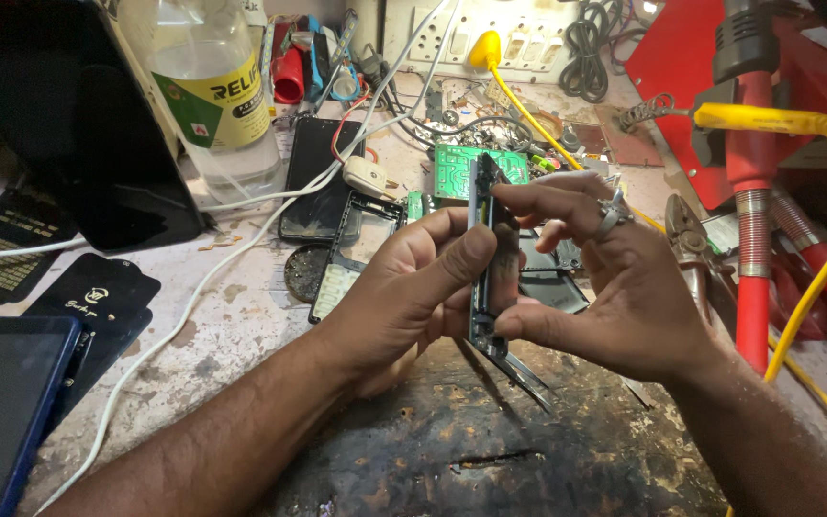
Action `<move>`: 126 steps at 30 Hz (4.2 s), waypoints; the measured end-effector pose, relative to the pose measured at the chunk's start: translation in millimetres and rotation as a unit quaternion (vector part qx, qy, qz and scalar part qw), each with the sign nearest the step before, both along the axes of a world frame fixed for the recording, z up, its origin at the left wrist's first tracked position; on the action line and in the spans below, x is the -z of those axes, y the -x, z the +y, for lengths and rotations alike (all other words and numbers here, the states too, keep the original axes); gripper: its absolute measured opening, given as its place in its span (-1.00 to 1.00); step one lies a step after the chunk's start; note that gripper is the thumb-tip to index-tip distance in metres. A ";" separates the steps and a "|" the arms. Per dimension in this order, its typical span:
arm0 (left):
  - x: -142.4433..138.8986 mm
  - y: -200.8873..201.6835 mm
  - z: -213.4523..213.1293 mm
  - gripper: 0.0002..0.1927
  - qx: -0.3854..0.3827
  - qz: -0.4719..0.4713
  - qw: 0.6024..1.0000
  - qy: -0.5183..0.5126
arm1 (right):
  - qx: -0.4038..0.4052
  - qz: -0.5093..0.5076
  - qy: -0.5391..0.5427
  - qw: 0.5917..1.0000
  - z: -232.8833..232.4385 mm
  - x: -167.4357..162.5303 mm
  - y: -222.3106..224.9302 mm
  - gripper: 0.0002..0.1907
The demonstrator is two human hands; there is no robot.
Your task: The person pries open the back cover of a feature phone using a spudger, then uses a pry tool to work around the housing and remove the battery. They separate the display from the mid-frame, peel the display flex from the board, and finally dip a tool into a flux tin while holding a soldering iron.
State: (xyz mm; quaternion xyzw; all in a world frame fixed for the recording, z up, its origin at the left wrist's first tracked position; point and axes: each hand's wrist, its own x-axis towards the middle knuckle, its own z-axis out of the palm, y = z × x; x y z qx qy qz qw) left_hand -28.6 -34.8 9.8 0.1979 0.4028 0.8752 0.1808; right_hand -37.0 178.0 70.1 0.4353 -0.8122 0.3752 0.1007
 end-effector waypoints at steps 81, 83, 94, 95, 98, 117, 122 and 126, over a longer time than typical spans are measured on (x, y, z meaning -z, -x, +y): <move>-11.2 -14.9 -1.5 -0.30 -0.417 0.315 0.760 0.386 | 0.029 -0.367 0.317 0.874 -20.9 49.1 9.0 -0.69; -11.4 -16.5 -2.3 -0.30 -0.386 0.255 0.777 0.426 | 0.028 -0.375 0.323 0.869 -20.3 46.0 6.7 -0.67; -13.2 -25.3 -2.6 -0.31 -0.458 0.376 0.722 0.358 | -0.046 -0.412 0.403 0.816 -17.9 45.3 -0.7 -0.63; -13.6 -25.8 -2.9 -0.32 -0.459 0.382 0.720 0.354 | -0.049 -0.413 0.405 0.814 -17.2 45.6 -0.9 -0.63; -14.9 -28.0 -2.9 -0.32 -0.471 0.395 0.702 0.359 | -0.058 -0.410 0.410 0.813 -16.0 45.4 -1.3 -0.63; -15.1 -29.0 -3.1 -0.30 -0.475 0.412 0.691 0.355 | -0.066 -0.404 0.412 0.814 -13.1 43.9 -4.4 -0.62; -15.8 -29.4 -2.3 -0.31 -0.475 0.410 0.696 0.350 | -0.062 -0.399 0.406 0.820 -13.5 40.9 -5.3 -0.60; -15.5 -29.6 -2.9 -0.32 -0.475 0.414 0.694 0.347 | -0.061 -0.395 0.404 0.823 -12.9 40.2 -6.3 -0.59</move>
